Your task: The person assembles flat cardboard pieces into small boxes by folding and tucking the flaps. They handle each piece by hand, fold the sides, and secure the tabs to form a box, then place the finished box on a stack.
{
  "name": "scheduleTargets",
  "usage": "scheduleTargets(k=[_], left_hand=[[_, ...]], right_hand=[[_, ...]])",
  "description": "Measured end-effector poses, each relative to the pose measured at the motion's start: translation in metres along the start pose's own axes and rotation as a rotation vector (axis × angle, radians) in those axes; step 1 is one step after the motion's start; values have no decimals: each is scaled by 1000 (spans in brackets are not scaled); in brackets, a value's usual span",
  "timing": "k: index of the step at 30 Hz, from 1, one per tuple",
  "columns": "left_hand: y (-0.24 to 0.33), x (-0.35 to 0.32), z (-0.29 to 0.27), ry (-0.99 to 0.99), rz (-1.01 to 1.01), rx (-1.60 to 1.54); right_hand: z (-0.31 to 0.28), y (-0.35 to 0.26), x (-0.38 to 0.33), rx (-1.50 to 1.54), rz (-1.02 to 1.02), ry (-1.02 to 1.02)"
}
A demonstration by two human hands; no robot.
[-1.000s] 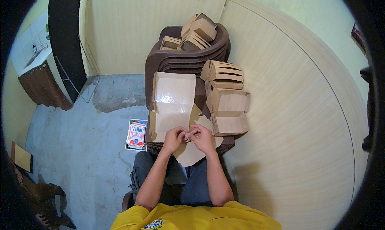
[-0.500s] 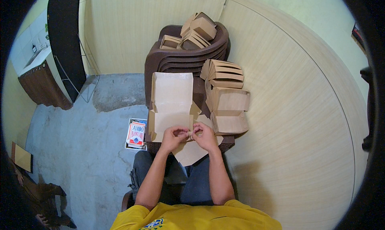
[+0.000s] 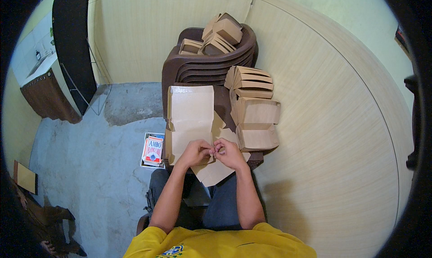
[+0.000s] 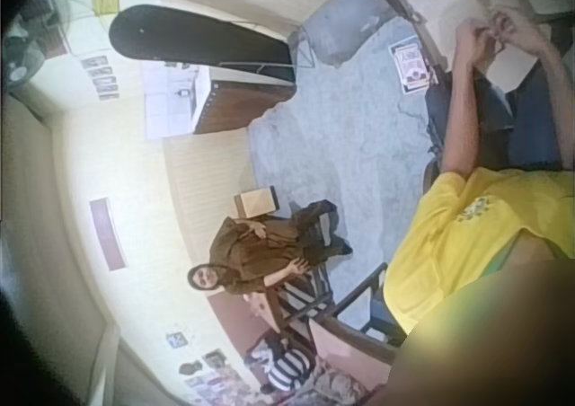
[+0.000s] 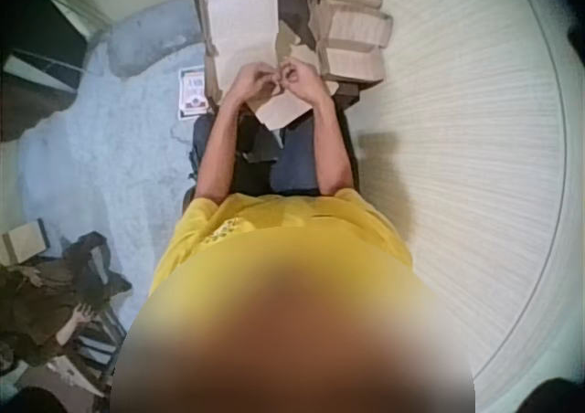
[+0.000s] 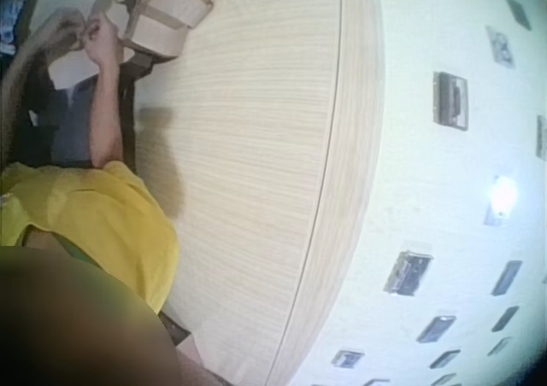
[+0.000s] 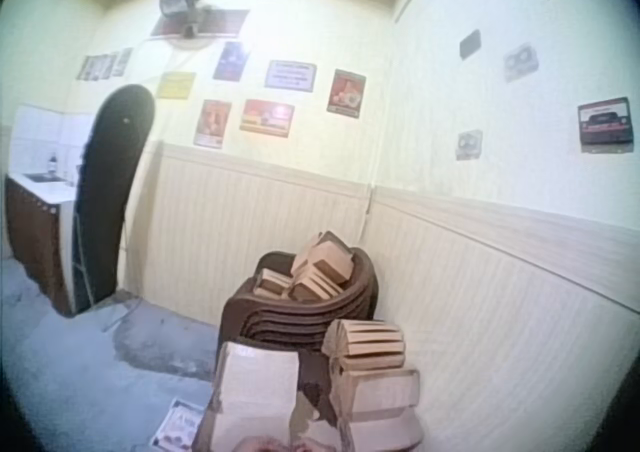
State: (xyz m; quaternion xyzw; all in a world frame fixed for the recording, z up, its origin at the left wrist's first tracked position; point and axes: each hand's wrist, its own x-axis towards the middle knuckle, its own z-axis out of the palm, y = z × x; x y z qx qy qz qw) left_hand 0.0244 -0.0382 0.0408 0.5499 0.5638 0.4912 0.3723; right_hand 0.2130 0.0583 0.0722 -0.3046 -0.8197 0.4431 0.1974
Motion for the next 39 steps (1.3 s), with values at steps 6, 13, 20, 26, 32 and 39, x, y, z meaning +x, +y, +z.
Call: scheduleTargets(k=[6, 13, 20, 26, 32, 39], left_hand=[[5, 1, 20, 298, -51, -250], [-14, -5, 33, 423, -134, 25], [6, -12, 29, 283, -128, 92], [41, -25, 24, 206, 19, 716], [39, -44, -34, 580, 208, 742], [15, -57, -67, 387, 125, 877]], right_hand=[[9, 9, 3, 475, 202, 117], [38, 18, 9, 620, 200, 141], [33, 33, 18, 492, 230, 152], [41, 38, 14, 407, 99, 278], [22, 19, 5, 277, 307, 108], [31, 51, 47, 464, -9, 738]])
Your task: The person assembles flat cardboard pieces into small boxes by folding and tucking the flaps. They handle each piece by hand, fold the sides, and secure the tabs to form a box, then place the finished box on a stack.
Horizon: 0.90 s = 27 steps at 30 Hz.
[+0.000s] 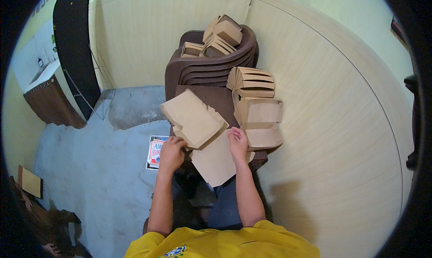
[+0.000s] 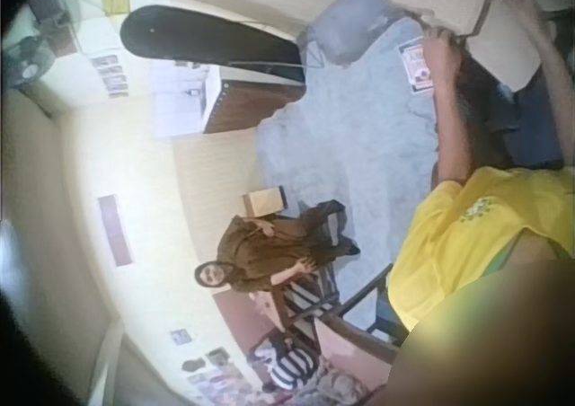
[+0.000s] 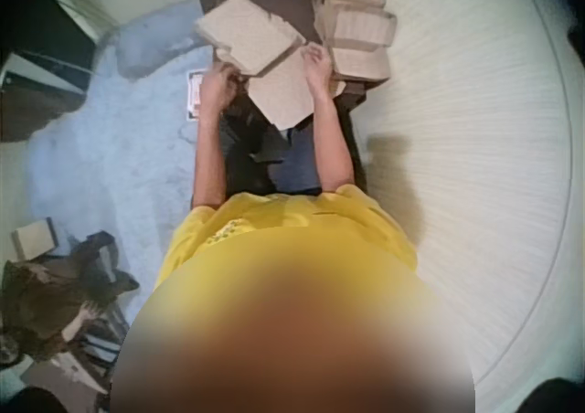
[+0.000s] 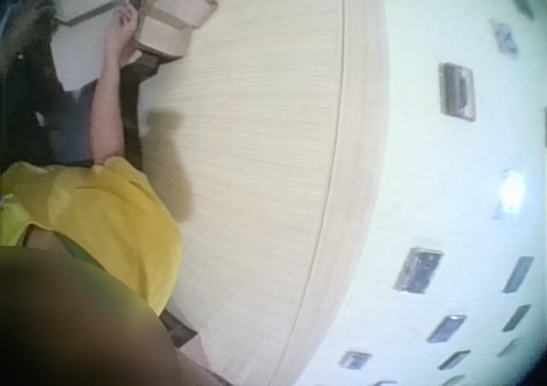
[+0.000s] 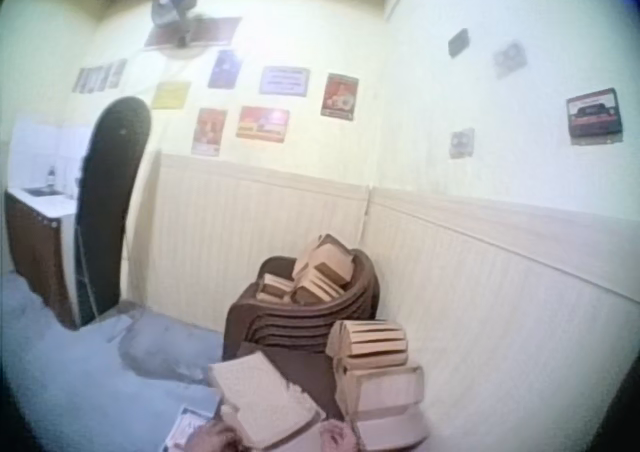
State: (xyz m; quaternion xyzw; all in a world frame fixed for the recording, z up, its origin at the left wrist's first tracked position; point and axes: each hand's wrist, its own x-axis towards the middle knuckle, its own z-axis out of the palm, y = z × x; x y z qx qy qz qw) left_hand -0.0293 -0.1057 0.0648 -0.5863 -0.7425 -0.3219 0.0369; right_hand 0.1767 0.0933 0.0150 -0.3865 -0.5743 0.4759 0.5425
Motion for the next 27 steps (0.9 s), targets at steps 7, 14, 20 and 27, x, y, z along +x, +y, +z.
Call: scheduleTargets(k=[7, 14, 20, 27], left_hand=[[47, 11, 37, -75, 55, -14], [86, 25, 63, -132, -172, -577], [92, 48, 60, -13, -197, -291], [64, 60, 71, -203, -327, -762]], right_hand=[[-20, -19, -28, -215, 411, -300], [-13, -9, -41, -266, 174, -304], [-18, -10, -45, -89, 238, -276], [-17, -38, -41, 214, 435, -141]])
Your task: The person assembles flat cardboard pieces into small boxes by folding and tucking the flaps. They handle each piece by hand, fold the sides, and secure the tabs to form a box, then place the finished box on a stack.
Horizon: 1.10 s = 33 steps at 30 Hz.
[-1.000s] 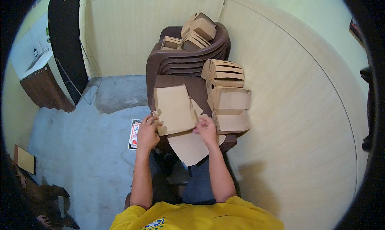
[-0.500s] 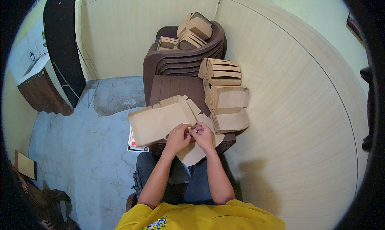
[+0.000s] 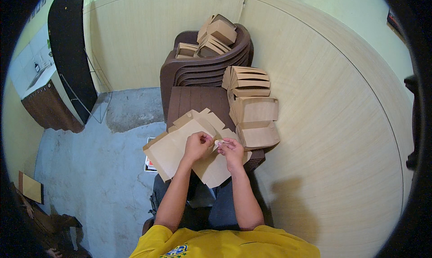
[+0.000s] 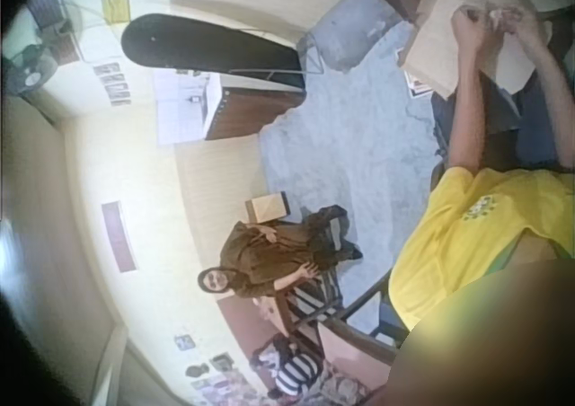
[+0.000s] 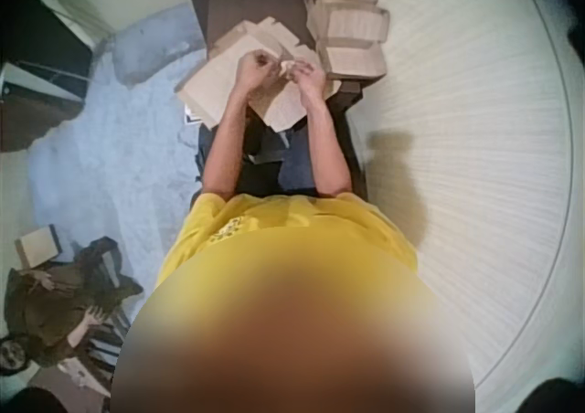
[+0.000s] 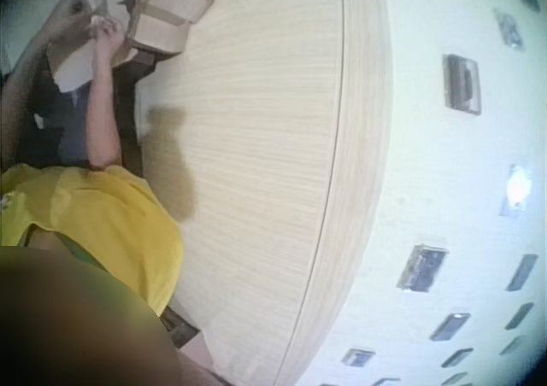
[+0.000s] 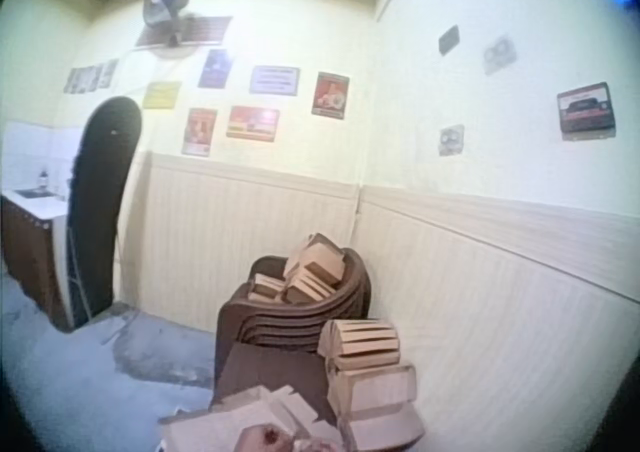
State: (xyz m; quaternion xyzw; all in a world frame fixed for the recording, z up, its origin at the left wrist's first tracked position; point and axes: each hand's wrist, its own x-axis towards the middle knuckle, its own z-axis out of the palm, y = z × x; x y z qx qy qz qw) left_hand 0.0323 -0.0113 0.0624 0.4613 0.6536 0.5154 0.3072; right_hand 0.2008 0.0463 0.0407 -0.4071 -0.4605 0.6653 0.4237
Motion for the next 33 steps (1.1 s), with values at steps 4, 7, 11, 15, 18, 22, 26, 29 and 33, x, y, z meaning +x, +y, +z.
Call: scheduleTargets(k=[4, 7, 11, 15, 18, 22, 26, 29, 33], left_hand=[[-11, 0, -2, -113, -53, -111], [-11, 0, -1, -130, -37, -123], [-8, 1, -5, -141, -64, -279], [-8, 2, -8, -164, -55, -308], [-10, 1, -10, -180, -28, -282], [-10, -1, -13, -200, -14, -242], [-7, -2, -20, -269, 2, -207], [-5, -4, -23, -298, 75, -335], [0, -8, -21, -255, 130, -284]], right_hand=[[6, -6, -4, 79, -17, -3], [13, -3, -5, 21, -113, 14], [17, 0, -1, -45, -211, 27], [15, 0, 0, -111, -226, 20], [14, -1, -1, -37, -251, -29], [14, -2, -3, -34, -258, -38], [12, -4, -5, -84, -251, -51], [9, -9, -5, -110, -215, -76], [8, -13, -2, -85, -166, -103]])
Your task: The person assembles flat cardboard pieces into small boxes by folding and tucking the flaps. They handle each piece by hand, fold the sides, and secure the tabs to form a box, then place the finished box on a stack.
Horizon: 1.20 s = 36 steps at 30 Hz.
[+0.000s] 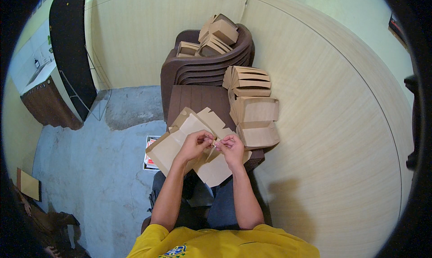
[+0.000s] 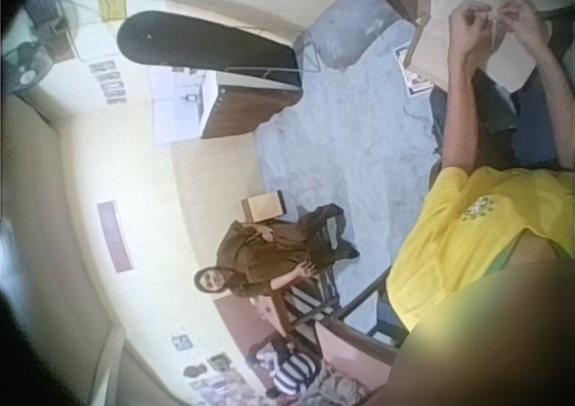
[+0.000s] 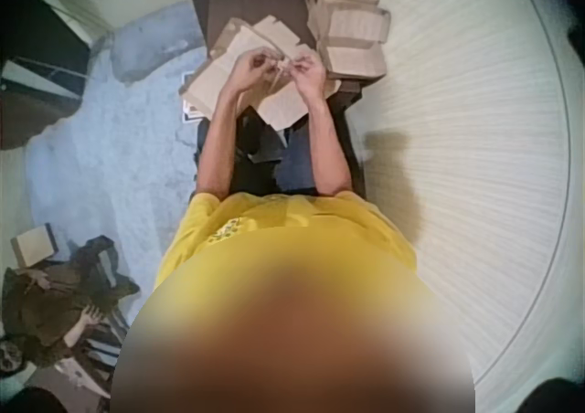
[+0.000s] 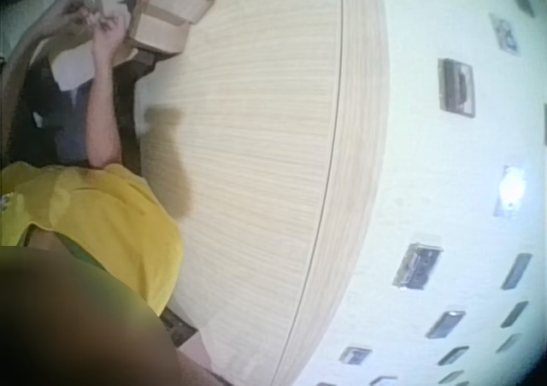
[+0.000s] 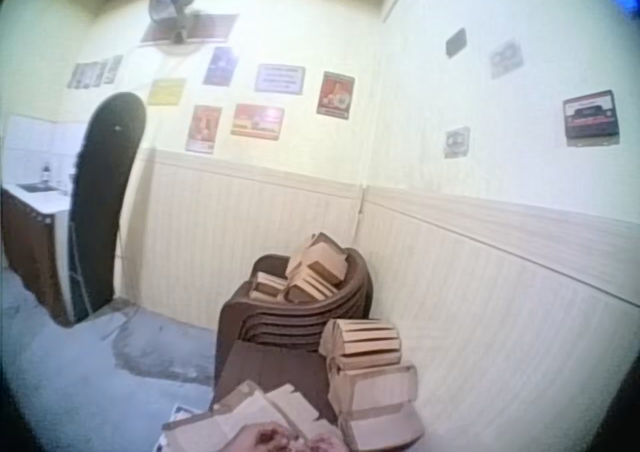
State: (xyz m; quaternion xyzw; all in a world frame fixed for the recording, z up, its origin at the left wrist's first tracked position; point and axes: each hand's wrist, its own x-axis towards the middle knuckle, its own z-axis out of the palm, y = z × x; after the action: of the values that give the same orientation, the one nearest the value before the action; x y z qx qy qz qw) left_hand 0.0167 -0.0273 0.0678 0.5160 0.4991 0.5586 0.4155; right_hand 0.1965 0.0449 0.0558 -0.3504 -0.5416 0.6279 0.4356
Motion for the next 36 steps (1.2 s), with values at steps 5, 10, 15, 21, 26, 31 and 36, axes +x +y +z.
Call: scheduleTargets(k=[5, 10, 15, 21, 26, 31, 36], left_hand=[[2, -4, 10, 74, 19, 148], [-1, -3, 14, 110, 78, -54], [-10, -1, 24, 230, 110, -94], [-2, -6, 30, 225, 58, 16], [16, -17, 28, 198, 109, 345], [16, -5, 26, 408, 3, 299], [7, 9, 22, 253, -141, 35]], right_hand=[[-2, 0, 3, -59, -24, -47], [-4, 4, 14, -171, -157, -28], [-2, 15, 27, -163, -48, -74], [1, 26, 29, -67, -66, -59], [2, 23, 28, 6, -145, -54], [3, 17, 18, 14, 5, -60], [1, 16, 5, -225, -126, -206]])
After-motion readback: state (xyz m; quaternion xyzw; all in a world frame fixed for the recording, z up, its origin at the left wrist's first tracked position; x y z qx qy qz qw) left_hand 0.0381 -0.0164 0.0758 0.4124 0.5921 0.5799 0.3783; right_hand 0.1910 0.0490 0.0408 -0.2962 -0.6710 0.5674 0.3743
